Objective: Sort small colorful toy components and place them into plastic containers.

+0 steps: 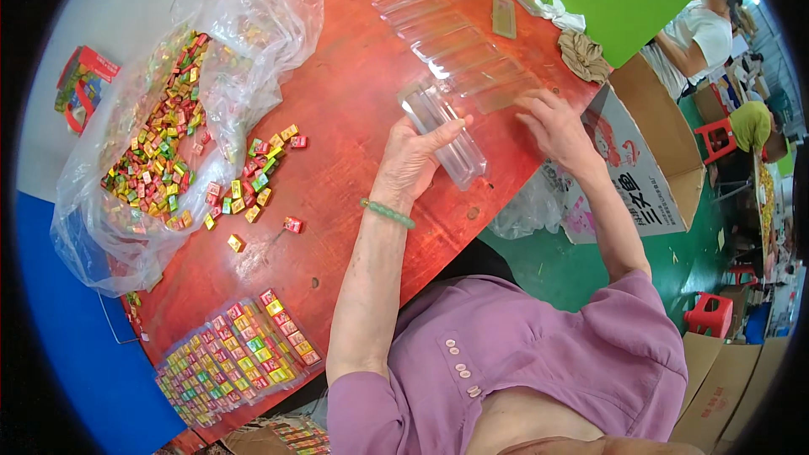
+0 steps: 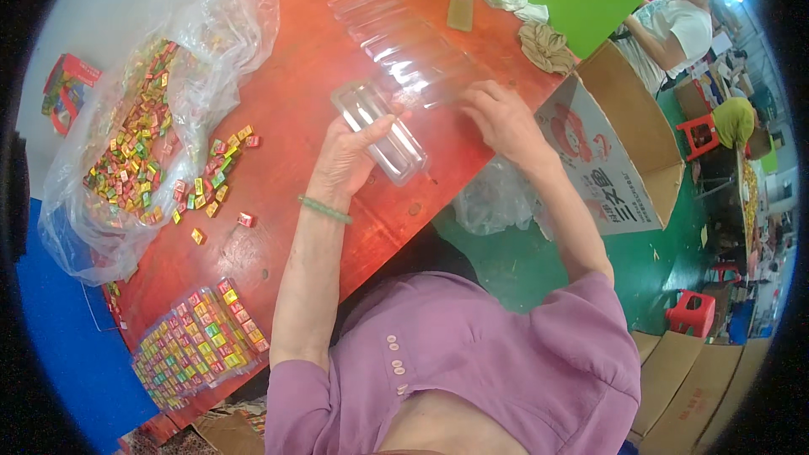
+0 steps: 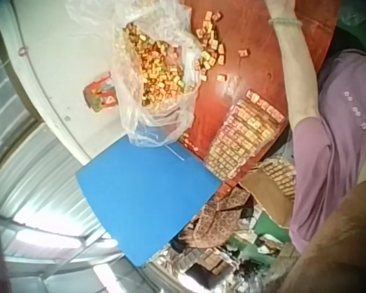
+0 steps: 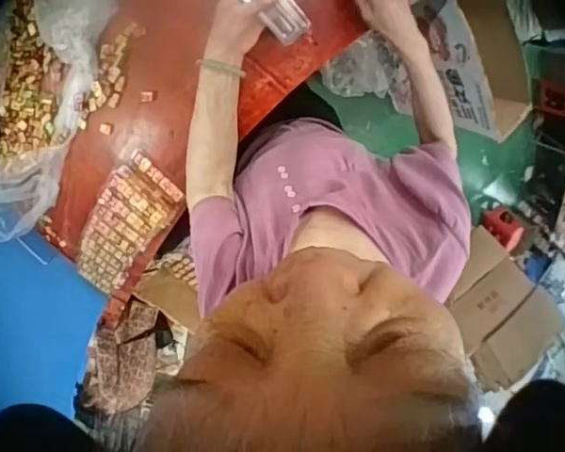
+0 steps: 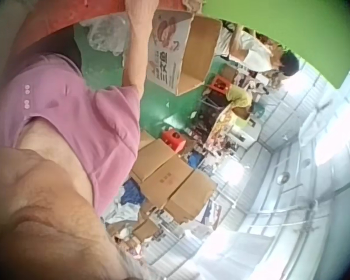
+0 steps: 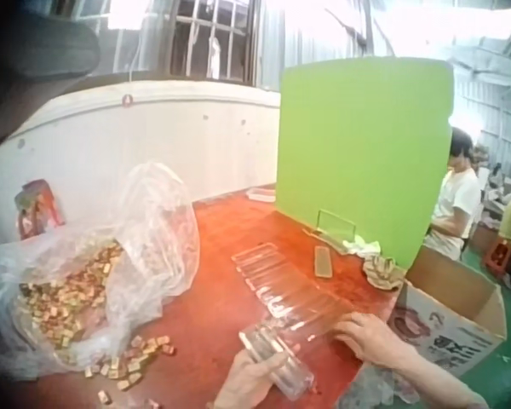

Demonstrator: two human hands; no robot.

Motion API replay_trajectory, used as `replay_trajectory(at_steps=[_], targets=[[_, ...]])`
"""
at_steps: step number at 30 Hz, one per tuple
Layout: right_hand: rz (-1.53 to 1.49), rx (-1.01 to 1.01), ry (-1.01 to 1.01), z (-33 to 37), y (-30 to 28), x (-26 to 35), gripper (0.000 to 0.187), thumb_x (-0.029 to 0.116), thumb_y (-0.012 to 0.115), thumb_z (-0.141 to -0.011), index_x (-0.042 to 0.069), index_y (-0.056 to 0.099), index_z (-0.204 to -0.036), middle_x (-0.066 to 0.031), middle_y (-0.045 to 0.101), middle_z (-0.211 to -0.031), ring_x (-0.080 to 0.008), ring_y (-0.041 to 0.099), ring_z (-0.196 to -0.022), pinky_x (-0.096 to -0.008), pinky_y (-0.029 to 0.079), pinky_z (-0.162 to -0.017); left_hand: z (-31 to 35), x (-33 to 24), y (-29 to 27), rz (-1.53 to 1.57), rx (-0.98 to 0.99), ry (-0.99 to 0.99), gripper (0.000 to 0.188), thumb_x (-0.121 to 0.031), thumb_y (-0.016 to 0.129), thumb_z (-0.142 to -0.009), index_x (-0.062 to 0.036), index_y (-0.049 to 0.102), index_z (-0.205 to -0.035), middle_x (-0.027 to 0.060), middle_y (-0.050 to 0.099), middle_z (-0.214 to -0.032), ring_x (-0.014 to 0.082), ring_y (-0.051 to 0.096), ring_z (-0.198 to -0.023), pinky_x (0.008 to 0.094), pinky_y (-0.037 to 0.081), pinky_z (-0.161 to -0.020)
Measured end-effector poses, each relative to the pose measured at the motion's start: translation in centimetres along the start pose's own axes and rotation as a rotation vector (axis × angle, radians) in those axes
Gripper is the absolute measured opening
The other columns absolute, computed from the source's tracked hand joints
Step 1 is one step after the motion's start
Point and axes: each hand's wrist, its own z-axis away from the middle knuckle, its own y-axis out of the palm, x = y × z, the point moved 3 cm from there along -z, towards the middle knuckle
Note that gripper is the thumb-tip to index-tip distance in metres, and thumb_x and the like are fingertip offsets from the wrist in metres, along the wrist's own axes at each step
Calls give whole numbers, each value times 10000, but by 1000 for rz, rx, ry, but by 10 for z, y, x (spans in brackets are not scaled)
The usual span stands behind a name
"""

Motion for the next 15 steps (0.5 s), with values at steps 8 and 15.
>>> replay_trajectory(at_steps=[8,15], targets=[[-1102,343,460,-8,-5,71,80,62,658,-966,0,676,-1013,-20,639,-838,-87,617,-744,-253,488,-636,0,13,13,-142,35,30,331,-13,803,-858,-16,648,-1151,58,692,-1090,179,697,-989,335,583,-860],[-1082,212,553,0,-1,71,142,106,626,-944,-9,689,-996,-101,677,-779,-167,670,-713,-338,536,-654,6,13,23,-426,-89,188,351,-55,837,-842,-15,647,-1135,53,706,-1014,141,689,-925,294,576,-816]])
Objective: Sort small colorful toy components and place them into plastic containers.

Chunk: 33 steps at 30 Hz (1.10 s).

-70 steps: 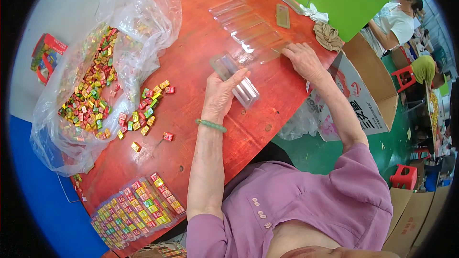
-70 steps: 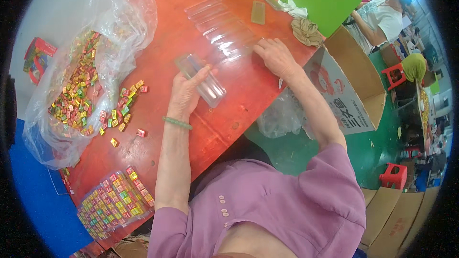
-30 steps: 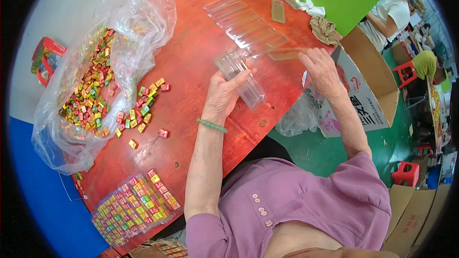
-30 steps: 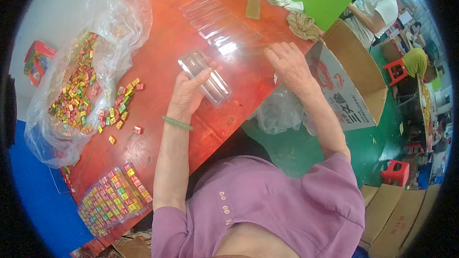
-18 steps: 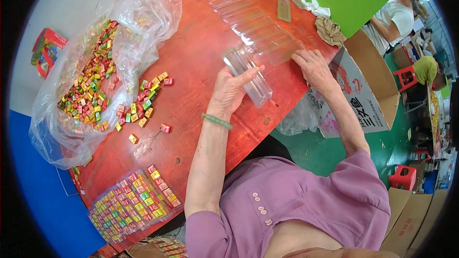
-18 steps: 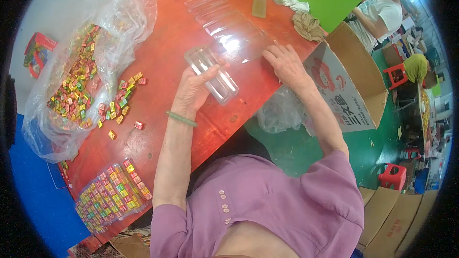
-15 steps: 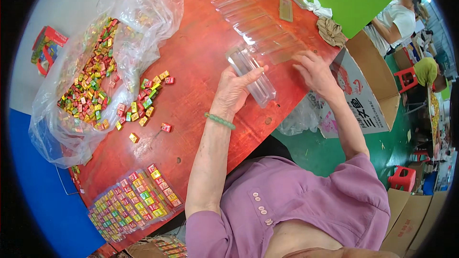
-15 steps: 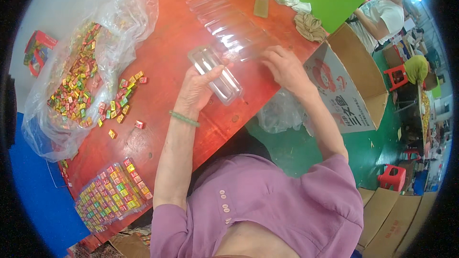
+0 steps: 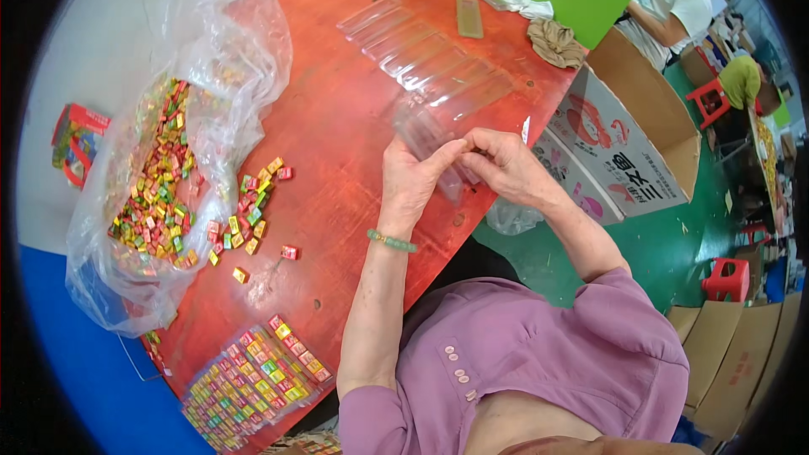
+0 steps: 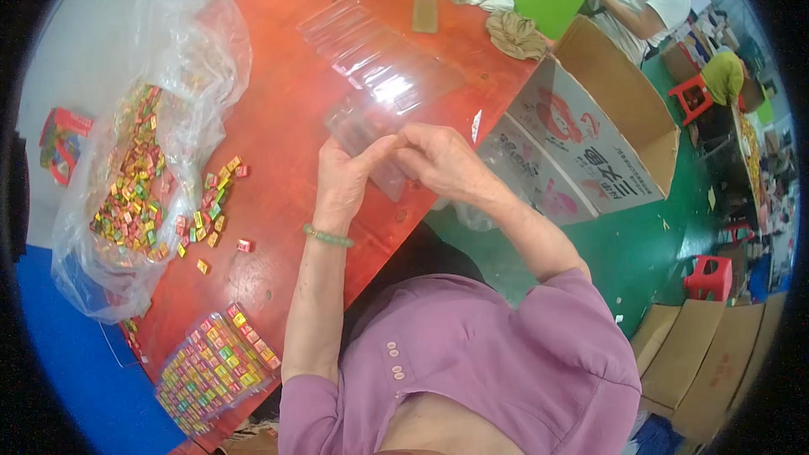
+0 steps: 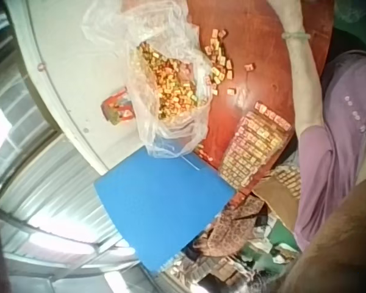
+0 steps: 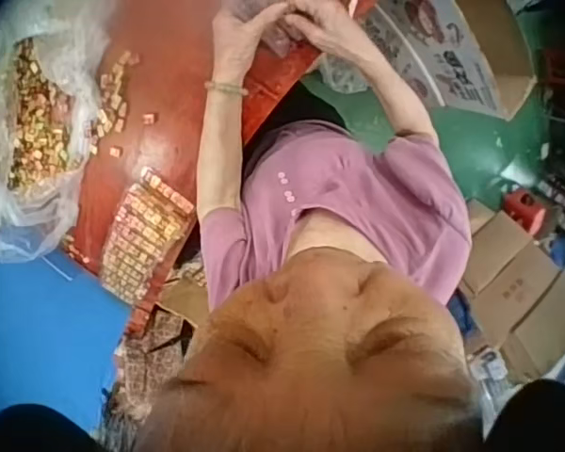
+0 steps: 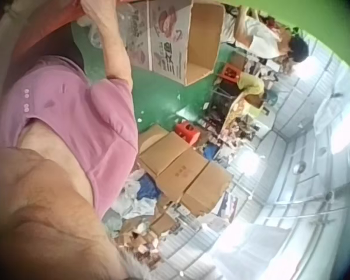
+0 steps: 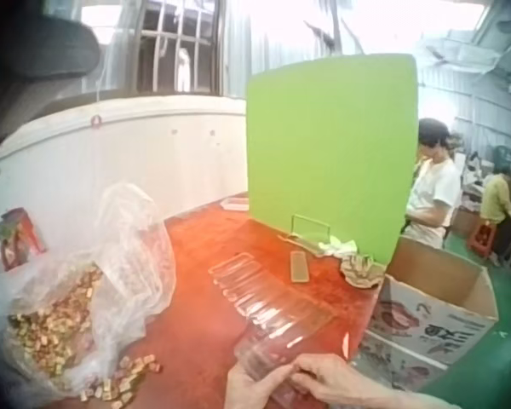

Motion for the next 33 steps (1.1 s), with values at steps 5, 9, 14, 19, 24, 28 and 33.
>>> replay_trajectory(at_steps=[5,9,14,19,24,28,33], targets=[[118,-35,-133,4,8,-6,44,20,588,-977,-10,619,-965,-50,631,-788,-89,588,-724,-280,500,-648,7,0,7,-93,1,-33,348,-61,835,-849,-11,645,-1137,57,711,-1026,132,684,-923,287,572,-808],[7,-67,-126,1,15,-13,73,33,613,-974,-13,616,-918,-25,643,-834,-70,568,-790,-279,511,-714,6,0,0,-68,7,-26,313,-43,821,-860,-10,655,-1123,59,714,-1047,130,681,-932,281,565,-828],[-105,-85,-169,-3,20,-16,189,165,675,-931,-11,642,-873,-151,699,-796,-197,681,-764,-371,528,-717,2,3,-11,57,35,-73,303,-33,789,-886,-9,666,-1161,55,708,-1098,142,685,-961,281,556,-866],[-97,-78,-85,3,18,-14,124,99,662,-939,-12,638,-888,-63,656,-807,-129,610,-774,-322,515,-734,4,6,-8,38,41,-73,304,-32,783,-892,-12,667,-1172,54,712,-1096,134,681,-970,280,555,-870],[-145,-113,-21,5,21,-12,49,27,646,-940,-22,649,-936,-6,629,-830,-76,551,-795,-279,496,-732,7,4,0,-122,20,-46,337,-30,767,-905,-2,642,-1216,71,709,-1124,152,680,-1000,296,554,-870],[25,-195,-210,5,13,-9,117,62,622,-928,-14,660,-1007,-104,673,-893,-194,632,-854,-342,510,-761,8,1,4,-65,-31,-18,276,-55,779,-907,-8,660,-1152,46,705,-1068,122,665,-941,275,546,-831],[28,-135,-135,4,18,-12,131,105,610,-917,-8,640,-977,-164,682,-883,-284,681,-851,-397,521,-771,7,6,1,-53,-75,-25,222,-79,784,-913,-7,676,-1094,29,705,-1015,100,649,-885,262,540,-797]])
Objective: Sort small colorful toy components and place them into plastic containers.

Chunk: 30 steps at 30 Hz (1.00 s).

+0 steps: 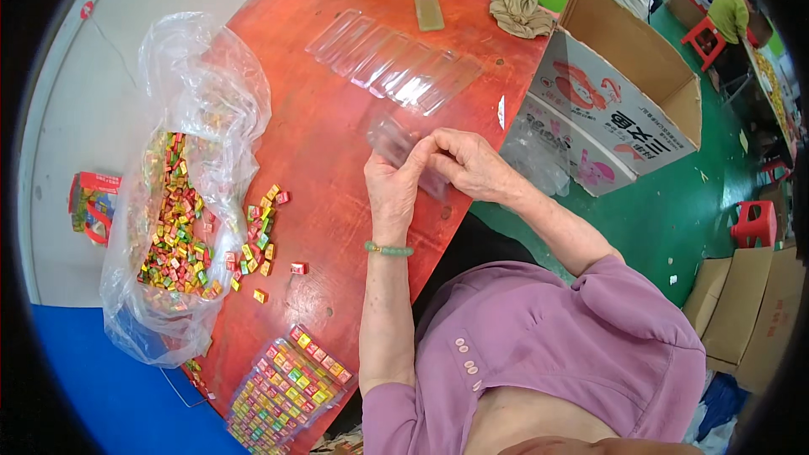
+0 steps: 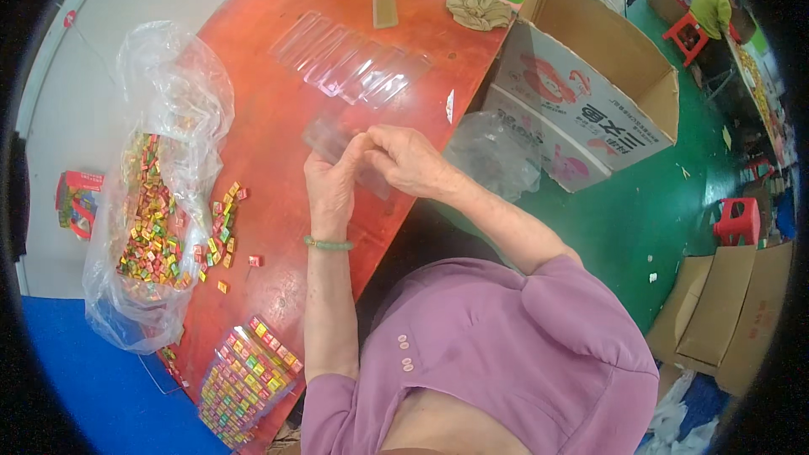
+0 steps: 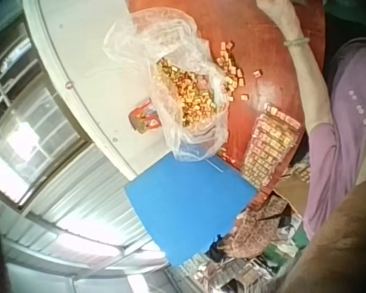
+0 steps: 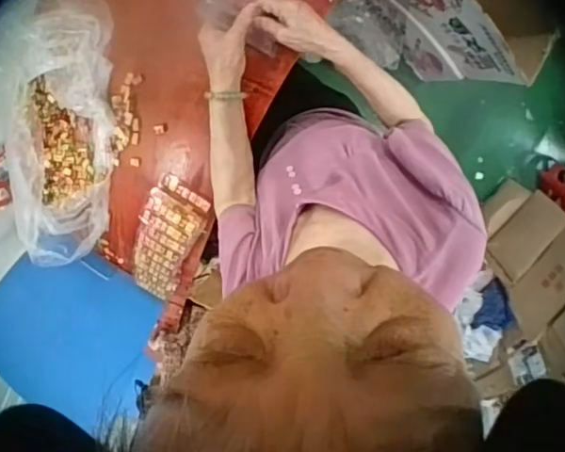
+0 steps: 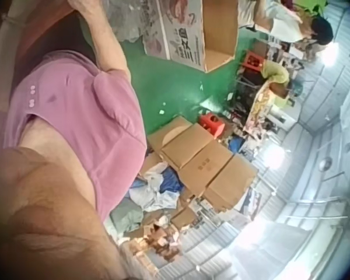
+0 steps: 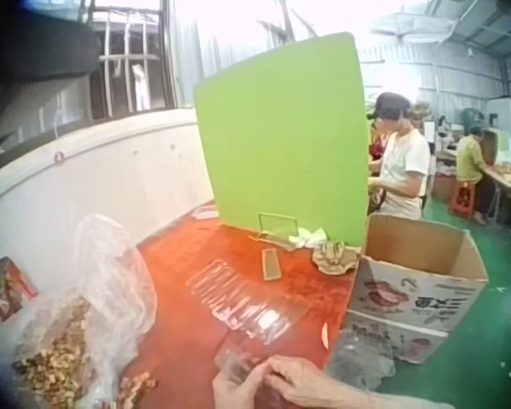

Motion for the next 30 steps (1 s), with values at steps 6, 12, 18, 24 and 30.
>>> replay_trajectory(at_steps=[6,12,18,24,30], targets=[[-133,2,21,-5,2,-12,128,86,685,-947,33,595,-874,28,579,-820,-66,532,-752,-258,448,-652,-2,-4,-4,45,24,-18,224,-66,782,-910,-13,684,-1104,29,708,-1017,103,656,-895,260,538,-805],[-383,108,188,-8,-18,0,146,117,752,-931,75,653,-833,72,568,-744,-10,498,-676,-211,395,-583,-1,-17,-7,122,63,-27,229,-34,765,-912,2,677,-1120,52,713,-1029,134,686,-915,280,560,-806],[459,-125,-422,-9,-87,-2,55,83,751,-873,64,713,-908,-17,676,-813,-174,627,-759,-323,500,-660,-10,-20,-26,215,-28,-26,227,-38,750,-923,-1,663,-1128,67,708,-1026,199,721,-961,344,599,-827],[991,106,-434,-16,-106,-43,125,99,720,-831,80,726,-955,-58,671,-1196,-281,608,-1120,-432,490,-930,-12,-20,-37,191,-129,-20,227,-62,751,-931,3,648,-1123,77,702,-1027,199,720,-944,347,602,-811],[963,224,-416,-41,-112,-64,110,81,655,-873,47,683,-974,-99,642,-1330,-308,586,-1237,-438,485,-1009,-12,-14,-32,162,-96,-84,240,-77,760,-927,22,645,-1113,90,701,-1022,187,717,-936,329,598,-813]])
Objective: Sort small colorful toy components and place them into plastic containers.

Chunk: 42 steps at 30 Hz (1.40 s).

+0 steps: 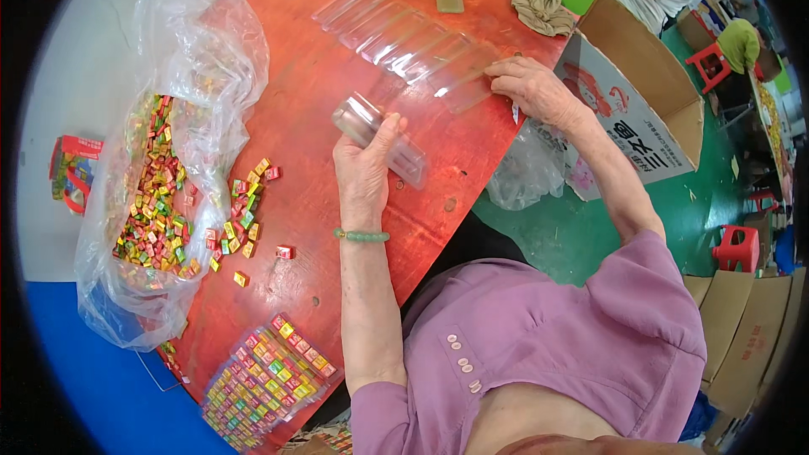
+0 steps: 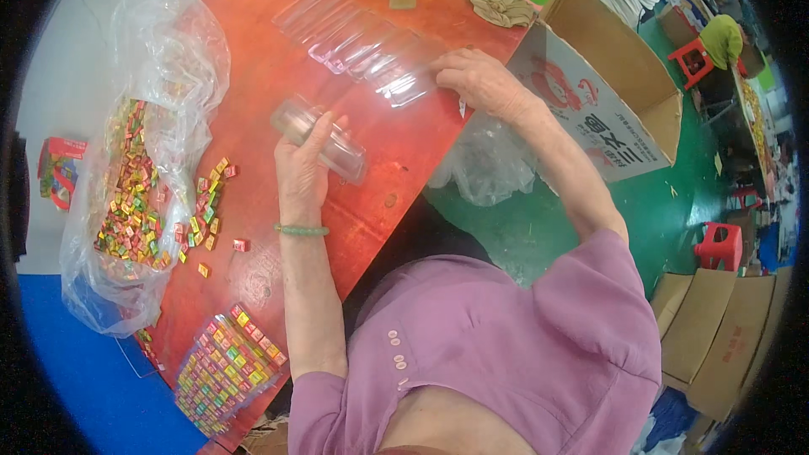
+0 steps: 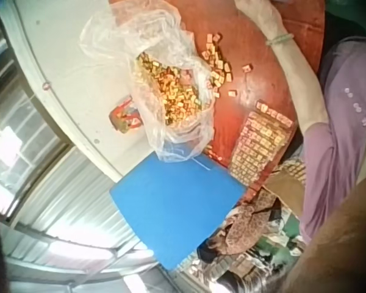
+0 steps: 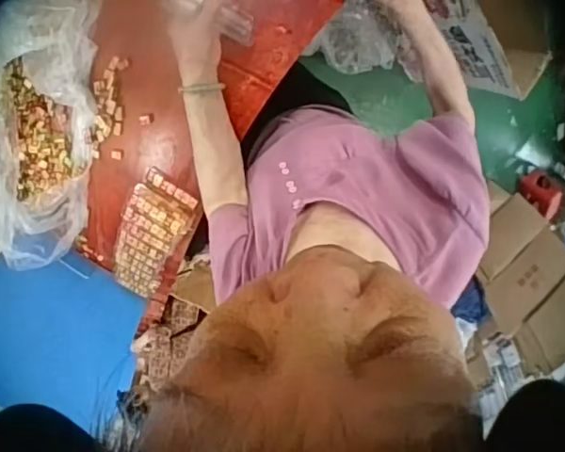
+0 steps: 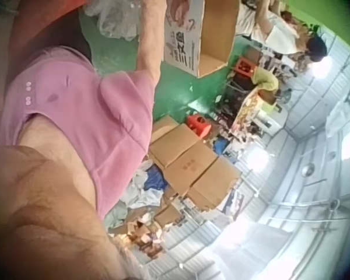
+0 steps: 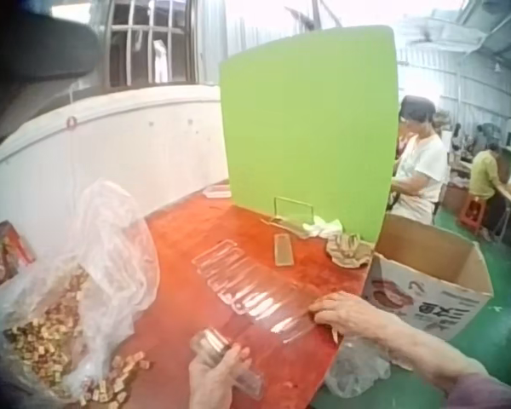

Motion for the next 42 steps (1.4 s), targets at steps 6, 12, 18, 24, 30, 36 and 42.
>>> replay_trajectory(at_steps=[6,12,18,24,30,36,42], targets=[[-125,-53,-93,-8,-1,-5,99,89,654,-895,12,653,-956,-151,675,-1251,-341,631,-1159,-418,524,-977,-4,4,-6,-15,-5,-25,385,-89,772,-917,66,596,-1223,123,691,-1072,251,720,-976,370,591,-816],[-158,-43,-156,-20,-5,-12,125,101,689,-882,14,661,-968,-148,685,-1230,-339,639,-1158,-423,535,-969,-6,6,-5,-9,13,-20,375,-89,775,-914,61,606,-1214,124,693,-1080,258,723,-980,374,593,-816],[-58,69,-194,-31,-18,-3,230,164,731,-888,32,662,-1064,-140,667,-1275,-336,622,-1199,-440,522,-988,-5,1,-9,24,-14,-19,248,-131,793,-910,-8,679,-1093,77,728,-995,169,714,-918,326,586,-790],[-254,58,-27,-49,-22,11,461,321,649,-974,83,588,-1364,-156,542,-1476,-361,477,-1392,-465,393,-1141,-10,-1,-13,34,-27,0,232,-126,797,-906,-5,687,-1070,78,729,-972,165,707,-892,315,574,-791],[12,39,108,-103,36,12,612,525,506,-1025,237,415,-1557,-77,292,-1671,-316,211,-1554,-601,173,-1226,-13,2,-18,22,-32,-10,342,-97,786,-907,44,630,-1177,112,687,-1090,260,712,-996,370,580,-824],[27,179,163,-120,51,10,620,550,486,-1024,262,401,-1566,-63,298,-1669,-316,220,-1552,-595,171,-1227,-13,0,-22,61,-63,-34,366,-99,793,-901,50,623,-1189,111,681,-1095,253,708,-998,372,576,-827],[32,164,145,-139,58,4,618,542,481,-1027,259,395,-1570,-69,307,-1665,-328,234,-1546,-598,170,-1225,-16,-1,-26,85,-77,-17,376,-96,785,-907,54,615,-1206,119,681,-1092,252,709,-991,370,580,-819]])
